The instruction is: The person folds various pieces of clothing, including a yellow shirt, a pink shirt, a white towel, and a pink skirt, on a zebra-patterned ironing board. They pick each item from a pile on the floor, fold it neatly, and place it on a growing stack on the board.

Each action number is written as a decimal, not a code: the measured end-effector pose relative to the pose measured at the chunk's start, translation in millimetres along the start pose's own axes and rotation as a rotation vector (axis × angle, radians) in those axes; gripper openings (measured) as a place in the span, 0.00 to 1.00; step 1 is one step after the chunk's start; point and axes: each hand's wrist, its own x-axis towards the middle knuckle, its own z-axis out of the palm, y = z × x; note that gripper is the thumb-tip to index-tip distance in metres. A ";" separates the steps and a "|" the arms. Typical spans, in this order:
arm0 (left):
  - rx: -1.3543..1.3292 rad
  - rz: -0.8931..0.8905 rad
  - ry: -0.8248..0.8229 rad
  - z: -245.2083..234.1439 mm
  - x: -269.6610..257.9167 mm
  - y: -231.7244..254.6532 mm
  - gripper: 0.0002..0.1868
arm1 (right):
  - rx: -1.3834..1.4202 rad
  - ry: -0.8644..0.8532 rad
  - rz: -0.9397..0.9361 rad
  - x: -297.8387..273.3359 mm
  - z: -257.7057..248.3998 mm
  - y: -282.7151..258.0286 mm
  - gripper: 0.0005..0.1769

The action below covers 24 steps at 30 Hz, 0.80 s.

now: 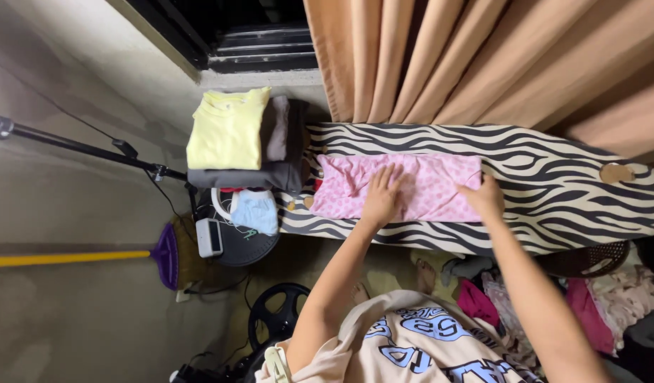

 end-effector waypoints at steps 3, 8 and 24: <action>0.082 -0.102 0.017 -18.7 -24.3 -28.9 0.33 | 0.545 -0.202 0.043 10.1 -2.2 -4.9 0.28; -1.108 -0.650 0.047 -25.3 -57.0 -109.2 0.27 | 0.700 -0.263 -0.170 -16.5 32.1 -92.2 0.29; 0.101 -0.089 0.035 -58.4 -70.8 -124.8 0.21 | -0.022 -0.091 -0.098 -28.1 125.4 -138.2 0.36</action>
